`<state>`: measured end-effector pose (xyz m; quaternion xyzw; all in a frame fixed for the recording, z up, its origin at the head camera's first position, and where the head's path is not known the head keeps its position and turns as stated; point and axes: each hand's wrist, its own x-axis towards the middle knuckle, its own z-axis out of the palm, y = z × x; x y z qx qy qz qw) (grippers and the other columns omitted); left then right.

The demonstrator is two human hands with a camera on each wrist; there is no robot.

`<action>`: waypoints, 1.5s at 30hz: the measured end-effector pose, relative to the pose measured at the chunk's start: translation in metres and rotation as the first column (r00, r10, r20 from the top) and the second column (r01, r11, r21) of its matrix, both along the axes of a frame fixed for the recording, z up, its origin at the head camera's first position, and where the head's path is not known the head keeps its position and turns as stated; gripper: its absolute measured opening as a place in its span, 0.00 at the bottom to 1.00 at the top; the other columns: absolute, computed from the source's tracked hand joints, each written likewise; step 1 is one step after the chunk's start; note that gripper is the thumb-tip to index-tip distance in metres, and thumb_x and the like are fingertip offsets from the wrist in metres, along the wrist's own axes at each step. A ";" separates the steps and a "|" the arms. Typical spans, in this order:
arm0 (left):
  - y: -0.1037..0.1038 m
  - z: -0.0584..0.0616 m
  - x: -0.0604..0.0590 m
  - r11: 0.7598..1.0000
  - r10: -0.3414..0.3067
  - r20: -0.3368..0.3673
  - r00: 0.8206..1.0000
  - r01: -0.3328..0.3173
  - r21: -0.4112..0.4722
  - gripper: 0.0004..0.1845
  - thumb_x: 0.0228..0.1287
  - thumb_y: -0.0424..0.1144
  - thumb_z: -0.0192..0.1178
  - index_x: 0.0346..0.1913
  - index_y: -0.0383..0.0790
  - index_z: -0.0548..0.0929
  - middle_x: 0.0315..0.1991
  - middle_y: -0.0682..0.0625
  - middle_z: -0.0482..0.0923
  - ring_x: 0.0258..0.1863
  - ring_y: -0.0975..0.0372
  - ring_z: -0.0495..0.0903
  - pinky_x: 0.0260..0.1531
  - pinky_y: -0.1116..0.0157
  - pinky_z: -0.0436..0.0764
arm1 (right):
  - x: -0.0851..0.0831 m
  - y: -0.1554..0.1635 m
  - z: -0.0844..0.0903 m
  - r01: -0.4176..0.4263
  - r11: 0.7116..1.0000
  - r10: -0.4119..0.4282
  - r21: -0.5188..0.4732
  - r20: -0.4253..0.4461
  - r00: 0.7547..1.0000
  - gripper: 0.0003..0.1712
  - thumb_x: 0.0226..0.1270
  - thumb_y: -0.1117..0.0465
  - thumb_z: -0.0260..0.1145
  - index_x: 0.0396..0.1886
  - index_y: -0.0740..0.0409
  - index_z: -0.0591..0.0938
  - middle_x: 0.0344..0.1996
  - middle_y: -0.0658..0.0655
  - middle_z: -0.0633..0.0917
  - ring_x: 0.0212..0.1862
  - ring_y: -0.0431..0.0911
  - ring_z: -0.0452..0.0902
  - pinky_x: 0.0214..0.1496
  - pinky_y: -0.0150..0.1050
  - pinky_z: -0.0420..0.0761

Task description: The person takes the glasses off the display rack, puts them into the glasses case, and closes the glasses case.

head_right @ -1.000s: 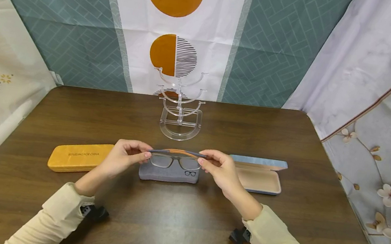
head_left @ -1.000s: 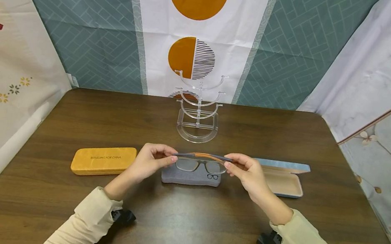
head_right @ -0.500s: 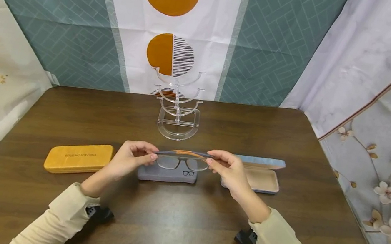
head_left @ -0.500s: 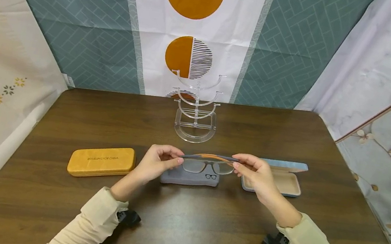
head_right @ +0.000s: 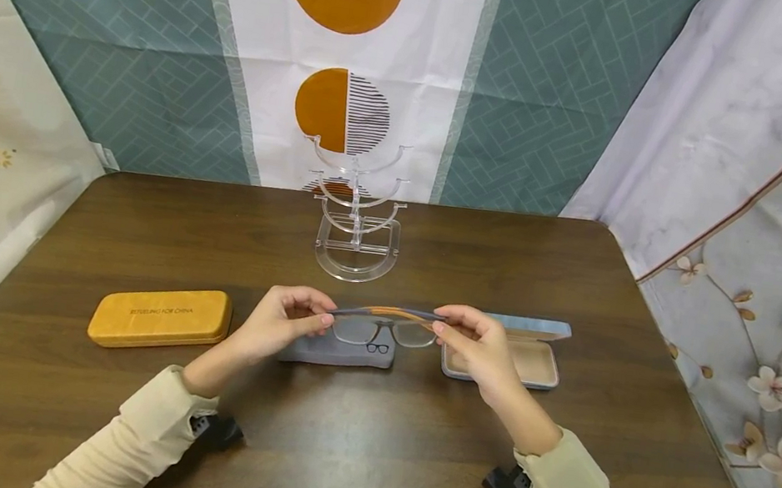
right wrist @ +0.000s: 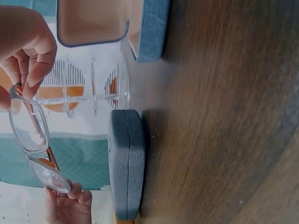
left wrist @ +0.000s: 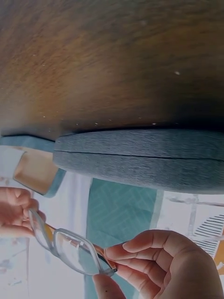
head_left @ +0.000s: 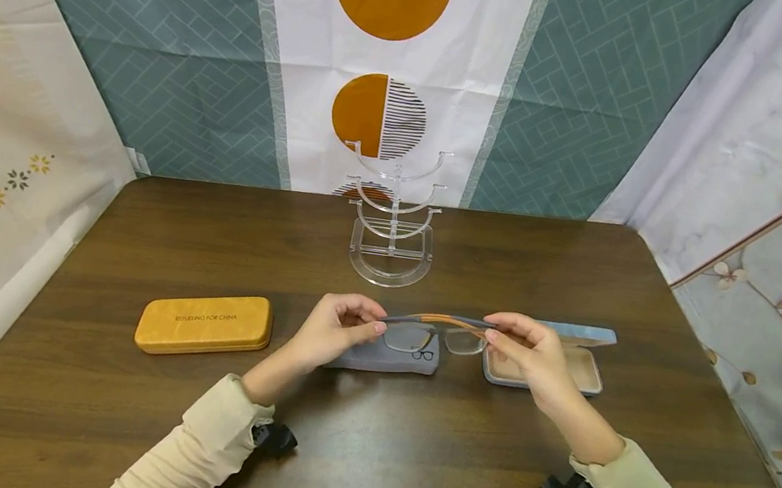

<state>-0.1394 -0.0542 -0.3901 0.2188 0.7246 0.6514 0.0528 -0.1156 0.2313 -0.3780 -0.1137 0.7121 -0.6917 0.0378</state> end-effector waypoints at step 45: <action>0.063 0.020 0.008 0.988 -0.111 0.186 0.976 0.128 -0.086 0.09 0.58 0.24 0.56 0.39 0.18 0.77 0.29 0.31 0.79 0.24 0.52 0.80 0.22 0.65 0.77 | 0.010 0.064 -0.013 0.111 0.976 -0.125 0.189 0.063 0.990 0.11 0.65 0.63 0.59 0.44 0.63 0.82 0.28 0.48 0.82 0.31 0.38 0.76 0.33 0.32 0.77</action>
